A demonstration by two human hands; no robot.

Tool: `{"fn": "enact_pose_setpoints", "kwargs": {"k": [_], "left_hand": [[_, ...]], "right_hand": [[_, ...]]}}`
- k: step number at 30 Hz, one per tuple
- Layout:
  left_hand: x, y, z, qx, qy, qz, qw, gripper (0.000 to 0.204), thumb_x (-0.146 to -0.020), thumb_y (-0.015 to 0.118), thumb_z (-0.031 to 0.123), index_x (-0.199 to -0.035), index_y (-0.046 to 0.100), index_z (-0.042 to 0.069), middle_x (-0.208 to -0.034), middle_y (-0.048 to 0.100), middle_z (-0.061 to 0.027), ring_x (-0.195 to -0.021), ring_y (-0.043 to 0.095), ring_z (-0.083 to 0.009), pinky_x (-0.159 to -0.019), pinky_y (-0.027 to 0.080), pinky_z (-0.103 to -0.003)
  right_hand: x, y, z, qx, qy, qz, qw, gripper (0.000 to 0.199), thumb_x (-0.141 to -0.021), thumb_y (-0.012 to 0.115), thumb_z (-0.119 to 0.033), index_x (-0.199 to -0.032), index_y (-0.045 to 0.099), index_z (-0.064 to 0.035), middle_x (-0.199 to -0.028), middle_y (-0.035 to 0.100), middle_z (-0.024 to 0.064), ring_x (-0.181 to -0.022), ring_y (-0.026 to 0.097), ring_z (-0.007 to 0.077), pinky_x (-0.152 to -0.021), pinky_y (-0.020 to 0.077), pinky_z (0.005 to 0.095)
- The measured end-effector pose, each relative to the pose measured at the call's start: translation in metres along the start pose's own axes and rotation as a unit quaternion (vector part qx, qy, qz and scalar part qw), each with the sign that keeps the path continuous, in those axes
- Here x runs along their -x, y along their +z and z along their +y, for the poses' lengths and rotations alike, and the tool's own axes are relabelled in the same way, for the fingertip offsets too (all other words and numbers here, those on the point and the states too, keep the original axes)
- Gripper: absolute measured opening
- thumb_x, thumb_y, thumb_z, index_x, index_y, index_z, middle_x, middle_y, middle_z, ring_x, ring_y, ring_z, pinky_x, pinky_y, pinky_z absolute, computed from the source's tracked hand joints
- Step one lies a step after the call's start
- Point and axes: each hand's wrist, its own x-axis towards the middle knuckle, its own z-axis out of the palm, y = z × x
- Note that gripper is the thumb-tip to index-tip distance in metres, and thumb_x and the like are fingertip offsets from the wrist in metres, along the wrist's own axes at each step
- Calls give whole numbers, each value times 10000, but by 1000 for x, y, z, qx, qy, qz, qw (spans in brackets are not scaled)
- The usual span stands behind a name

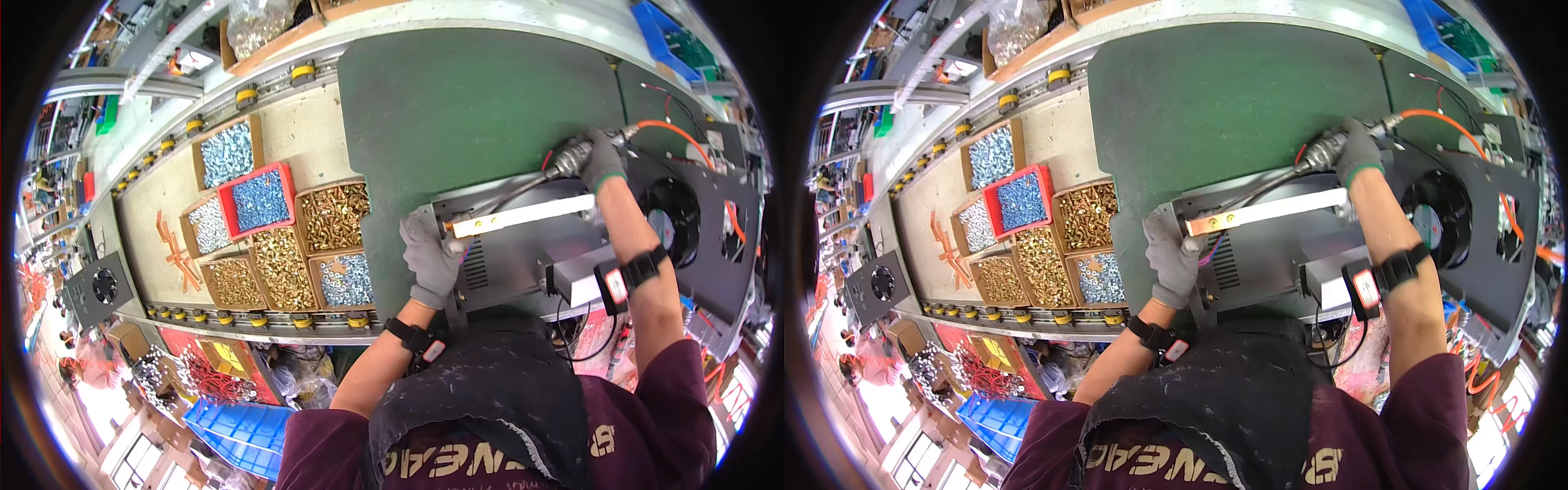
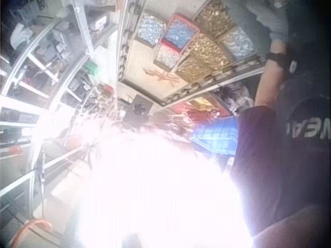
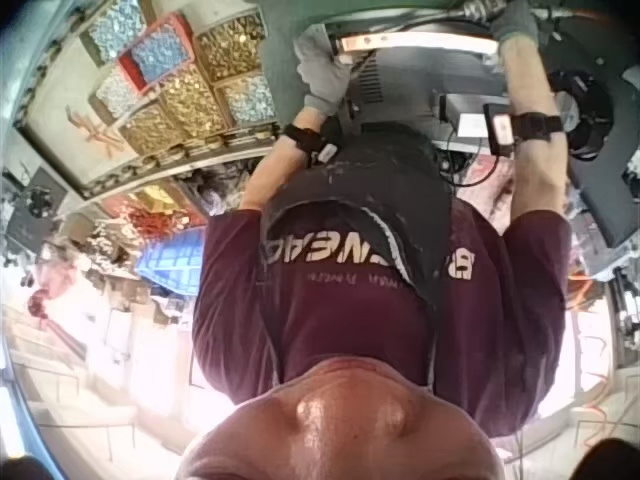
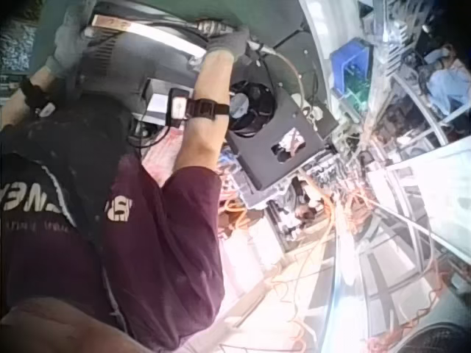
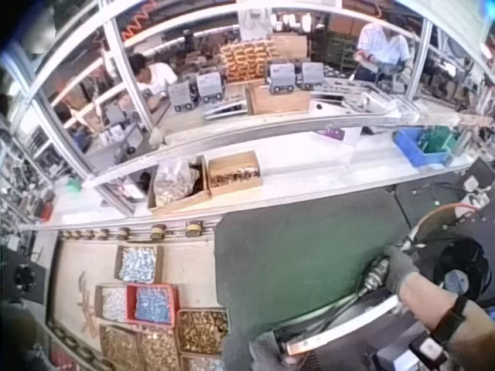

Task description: Assembling the internal components of an industrial power electronics chassis, including installing a fan and wiring internal boards.

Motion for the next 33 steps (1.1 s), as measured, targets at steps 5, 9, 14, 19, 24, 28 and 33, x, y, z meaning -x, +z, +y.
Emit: {"fn": "enact_pose_setpoints", "kwargs": {"k": [5,9,14,19,24,28,33], "left_hand": [[-9,-24,33,-28,-55,-65,996,848,-681,757,362,-1341,308,77,-1225,427,-186,-1069,505,-397,-864,467,-440],[-15,-31,34,-234,9,-136,963,482,-770,646,333,-1210,547,162,-1122,493,-177,-1067,495,-347,-889,430,-449],[-13,-39,41,-304,-23,-157,939,314,-798,610,345,-1072,601,192,-1062,503,-140,-1019,528,-312,-850,448,-427],[-13,-33,45,-255,-33,-200,945,305,-794,613,340,-1073,606,214,-1070,487,-137,-1018,534,-326,-839,461,-436],[-17,-41,37,-224,-29,-183,957,306,-814,596,344,-1089,597,210,-1060,491,-133,-1019,531,-320,-850,453,-438],[-25,-44,37,-227,-35,-218,949,403,-815,598,349,-1194,524,234,-1111,481,-139,-1061,514,-324,-876,435,-428],[11,-56,54,-292,54,-109,949,784,-780,644,361,-1426,227,206,-1372,324,-190,-1194,436,-339,-917,415,-395]], "right_hand": [[79,65,-65,-31,-101,48,993,152,-833,603,-177,-889,547,-47,-743,581,78,-676,591,226,-612,517,371],[174,135,-143,9,-368,-108,923,188,-779,665,-141,-905,572,-37,-759,597,69,-680,591,166,-516,495,363],[280,240,-240,71,-662,-217,714,227,-741,681,-125,-931,580,-51,-743,606,27,-661,545,115,-589,443,270],[270,334,-322,179,-800,1,573,372,-725,668,-323,-1005,588,-91,-839,660,132,-806,629,315,-755,468,409],[270,362,-292,354,-778,216,473,553,-717,655,-489,-1087,585,-83,-1229,499,136,-1133,451,339,-940,373,447],[253,350,-264,325,-766,193,520,619,-720,655,-520,-1146,563,-79,-1261,490,109,-1194,418,324,-965,350,456],[274,305,-282,446,-701,162,532,551,-734,649,-446,-1150,576,-92,-1245,501,113,-1179,449,326,-963,363,437]]}}
